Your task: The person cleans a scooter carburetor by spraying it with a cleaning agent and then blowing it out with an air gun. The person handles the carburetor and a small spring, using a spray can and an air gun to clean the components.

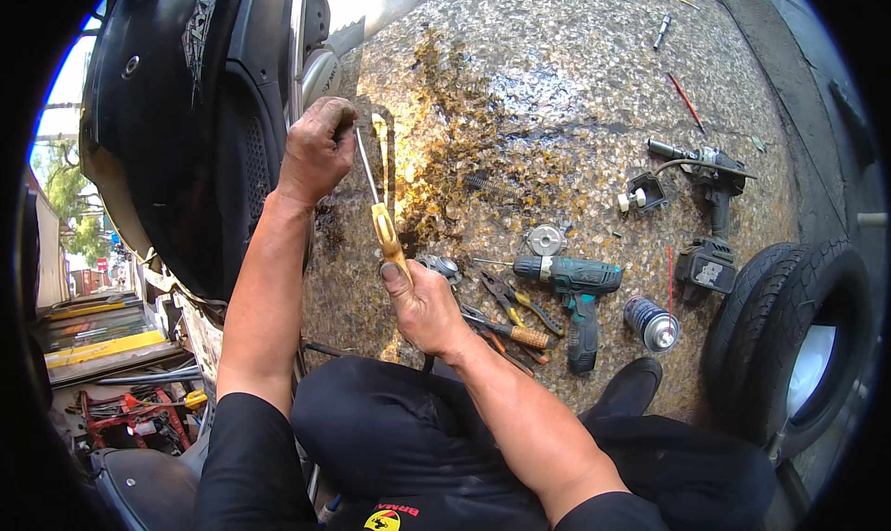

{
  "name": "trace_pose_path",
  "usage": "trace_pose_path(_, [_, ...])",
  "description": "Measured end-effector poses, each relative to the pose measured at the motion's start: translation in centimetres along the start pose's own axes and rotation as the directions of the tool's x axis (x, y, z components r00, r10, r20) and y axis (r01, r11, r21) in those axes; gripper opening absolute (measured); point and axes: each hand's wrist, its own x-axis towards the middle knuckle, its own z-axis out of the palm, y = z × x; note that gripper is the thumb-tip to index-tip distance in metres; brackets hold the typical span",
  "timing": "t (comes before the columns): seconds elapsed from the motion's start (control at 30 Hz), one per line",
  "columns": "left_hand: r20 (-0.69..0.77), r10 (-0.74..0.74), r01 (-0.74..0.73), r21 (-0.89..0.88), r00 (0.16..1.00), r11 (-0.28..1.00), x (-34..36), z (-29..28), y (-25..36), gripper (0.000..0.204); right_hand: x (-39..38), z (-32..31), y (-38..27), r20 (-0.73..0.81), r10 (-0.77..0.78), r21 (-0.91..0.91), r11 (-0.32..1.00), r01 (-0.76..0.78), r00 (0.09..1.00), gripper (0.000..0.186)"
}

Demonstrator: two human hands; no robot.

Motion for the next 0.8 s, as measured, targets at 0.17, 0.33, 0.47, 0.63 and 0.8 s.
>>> trace_pose_path(0.17, [0.021, 0.026, -0.026, 0.030, 0.999, 0.999, -0.1, 0.0, 0.6, 0.016, 0.2, -0.1, 0.0, 0.014, -0.008, -0.013, 1.000, 0.008, 1.000, 0.066])
trace_pose_path(0.33, [-0.058, -0.040, 0.043, 0.060, 0.998, 0.997, -1.3, -3.0, 1.0, 0.014, -0.4, -0.8, -1.0, 0.166, 0.068, 0.118, 0.989, -0.088, 0.984, 0.068])
trace_pose_path(0.47, [-0.074, -0.358, 0.366, 0.154, 0.931, 0.918, -5.6, -9.5, 1.2, 0.013, -0.1, -1.1, -0.9, 0.176, 0.012, 0.082, 0.996, -0.027, 0.984, 0.087])
trace_pose_path(0.63, [0.164, -0.577, 0.443, 0.487, 0.801, 0.753, -9.6, -12.5, 0.3, 0.017, 0.0, -0.7, 0.1, 0.189, 0.039, 0.097, 0.994, -0.058, 0.981, 0.088])
trace_pose_path(0.8, [0.229, -0.643, 0.396, 0.625, 0.731, 0.673, -9.7, -12.2, -0.5, 0.016, 0.0, -0.5, 0.1, 0.161, 0.037, 0.126, 0.990, -0.058, 0.986, 0.084])
